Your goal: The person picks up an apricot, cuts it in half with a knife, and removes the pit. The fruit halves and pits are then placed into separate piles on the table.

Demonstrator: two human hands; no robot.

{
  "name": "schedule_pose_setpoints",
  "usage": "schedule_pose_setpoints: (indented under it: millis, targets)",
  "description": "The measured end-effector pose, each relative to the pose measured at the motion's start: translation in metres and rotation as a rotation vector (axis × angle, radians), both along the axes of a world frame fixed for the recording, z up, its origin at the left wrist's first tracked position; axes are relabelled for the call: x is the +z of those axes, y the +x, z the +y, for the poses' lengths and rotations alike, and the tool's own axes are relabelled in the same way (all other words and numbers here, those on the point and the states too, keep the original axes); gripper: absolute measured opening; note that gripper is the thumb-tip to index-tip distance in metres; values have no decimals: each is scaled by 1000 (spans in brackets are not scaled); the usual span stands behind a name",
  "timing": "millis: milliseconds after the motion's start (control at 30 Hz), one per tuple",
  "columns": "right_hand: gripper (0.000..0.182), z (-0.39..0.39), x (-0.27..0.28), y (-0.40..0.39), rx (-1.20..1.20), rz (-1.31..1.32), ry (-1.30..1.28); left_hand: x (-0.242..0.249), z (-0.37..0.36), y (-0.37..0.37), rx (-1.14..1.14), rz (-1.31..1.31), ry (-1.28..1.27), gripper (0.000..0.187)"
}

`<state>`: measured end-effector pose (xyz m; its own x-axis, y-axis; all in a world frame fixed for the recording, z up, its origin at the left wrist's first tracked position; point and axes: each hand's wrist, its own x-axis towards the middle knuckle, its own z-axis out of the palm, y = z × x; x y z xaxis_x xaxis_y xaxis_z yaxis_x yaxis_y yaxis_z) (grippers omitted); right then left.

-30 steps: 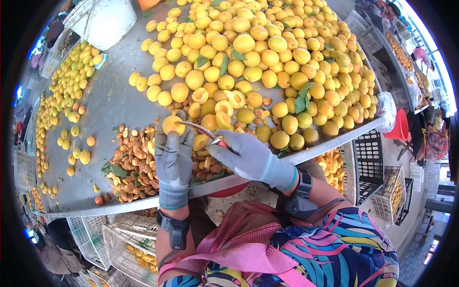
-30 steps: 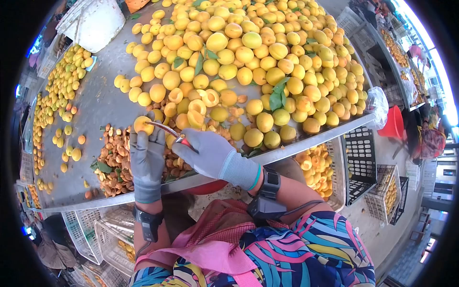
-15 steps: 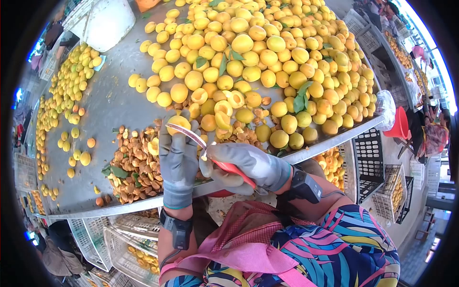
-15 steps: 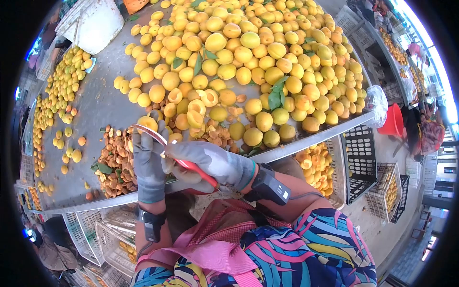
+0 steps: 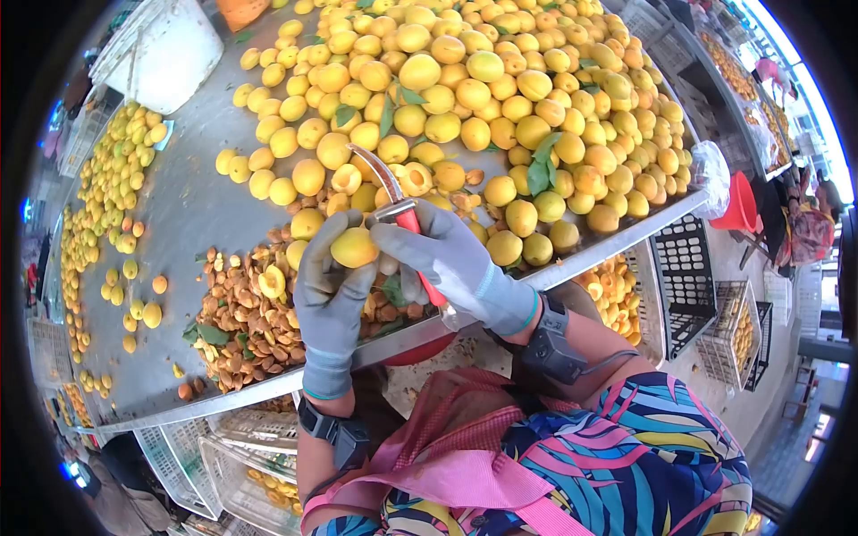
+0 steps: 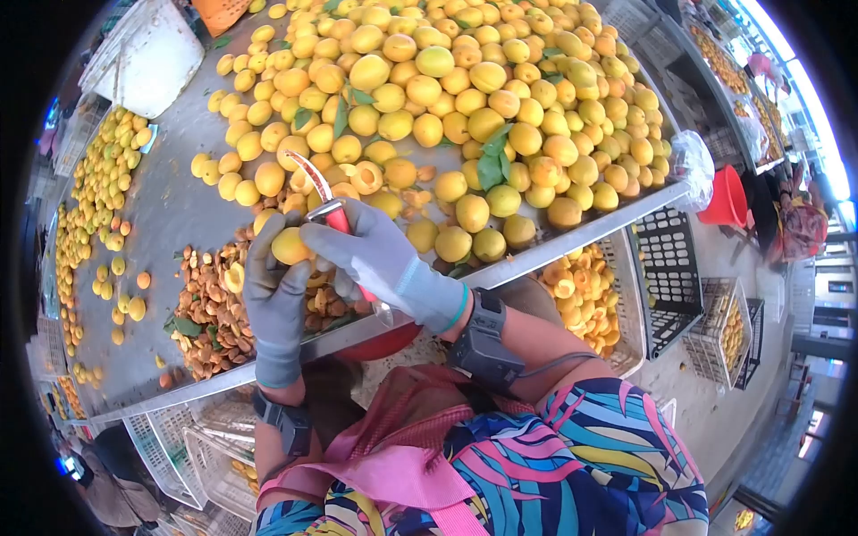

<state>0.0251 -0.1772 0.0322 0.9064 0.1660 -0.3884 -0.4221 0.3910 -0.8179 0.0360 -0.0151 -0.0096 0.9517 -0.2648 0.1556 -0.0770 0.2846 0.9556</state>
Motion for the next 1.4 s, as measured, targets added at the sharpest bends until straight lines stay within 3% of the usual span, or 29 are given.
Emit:
schedule_pose_setpoints:
  millis: [67, 167, 400, 433, 500, 633, 700, 1000, 1333, 1400]
  targets:
    - [25, -1, -3, 0, 0, -9, -1, 0, -3, -1, -9, -24, 78, 55]
    - [26, -3, -4, 0, 17, -18, 11, -1, -4, 0, 20, 8, -48, 53]
    - [22, -2, 0, -4, -3, -45, 8, -10, -3, 3, -24, -6, -43, 55]
    - [22, -4, 0, -4, -3, -46, 8, -7, -5, 2, 6, 130, -168, 55]
    - [29, -9, -1, -3, 132, -114, -188, -5, -5, 2, 42, 263, -293, 55]
    - [35, 0, -4, -6, 71, -284, -467, -14, 5, 4, -21, 391, -521, 49]
    - [45, 2, 3, -11, 126, -407, -778, -18, 5, 4, -58, 439, -599, 48]
    - [57, 9, -10, -15, 181, -636, -897, -5, -3, 3, -64, 398, -531, 52]
    - [58, 3, 1, -13, 325, -584, -918, -12, 5, -1, -14, 386, -445, 56]
    - [58, 2, 7, -12, 404, -534, -946, -12, 7, -2, -64, 298, -311, 53]
